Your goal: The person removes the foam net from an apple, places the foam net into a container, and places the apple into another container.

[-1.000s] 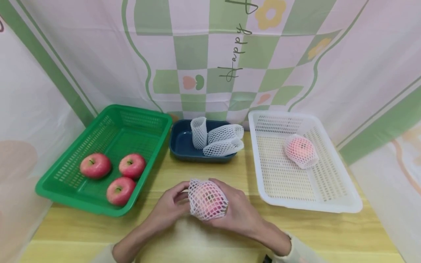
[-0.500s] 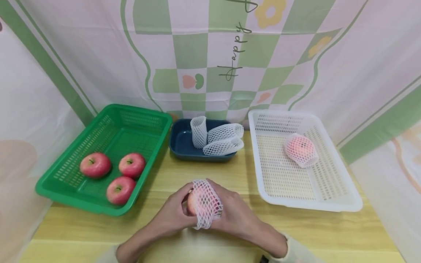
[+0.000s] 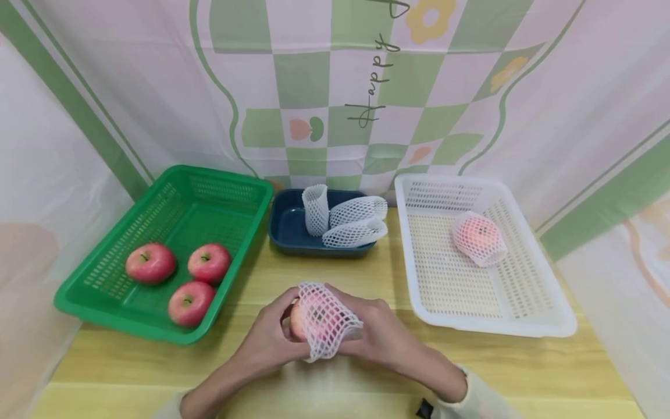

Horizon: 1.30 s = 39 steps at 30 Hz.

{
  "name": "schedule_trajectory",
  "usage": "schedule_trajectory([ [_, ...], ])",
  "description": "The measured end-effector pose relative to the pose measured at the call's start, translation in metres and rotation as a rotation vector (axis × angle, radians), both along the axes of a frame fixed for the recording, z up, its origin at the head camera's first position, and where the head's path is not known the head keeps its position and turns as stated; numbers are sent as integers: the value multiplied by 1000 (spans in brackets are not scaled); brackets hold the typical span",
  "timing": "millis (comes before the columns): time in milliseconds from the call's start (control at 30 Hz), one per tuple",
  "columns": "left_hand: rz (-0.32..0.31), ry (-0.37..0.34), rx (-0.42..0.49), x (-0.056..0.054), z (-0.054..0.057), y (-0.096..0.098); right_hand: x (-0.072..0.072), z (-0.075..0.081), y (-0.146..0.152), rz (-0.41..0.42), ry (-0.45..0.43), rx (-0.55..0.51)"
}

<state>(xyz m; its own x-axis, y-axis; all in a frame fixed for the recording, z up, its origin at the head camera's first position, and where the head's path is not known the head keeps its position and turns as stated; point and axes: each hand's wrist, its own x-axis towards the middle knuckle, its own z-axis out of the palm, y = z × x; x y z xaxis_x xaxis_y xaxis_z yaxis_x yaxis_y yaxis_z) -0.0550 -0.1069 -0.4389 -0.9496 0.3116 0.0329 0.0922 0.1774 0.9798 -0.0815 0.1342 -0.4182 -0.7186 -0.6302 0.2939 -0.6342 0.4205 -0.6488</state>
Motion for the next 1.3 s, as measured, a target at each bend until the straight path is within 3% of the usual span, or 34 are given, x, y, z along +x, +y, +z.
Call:
schedule_trajectory([
  [267,-23,-9,11,0,1,-4,-5,3,10,45,-72,-4],
  [467,-29,-12,14,0,4,-6,-5,4,12,17,-75,-15],
  [667,-34,-22,31,1,6,-8,-6,3,16,-8,15,-93],
  [867,9,-19,0,2,10,-12,-8,8,26,-16,133,-202],
  [1100,28,-15,57,2,14,-20,-10,14,39,-78,139,-237],
  [1300,54,15,-17,7,19,-29,-10,10,43,-88,160,-253],
])
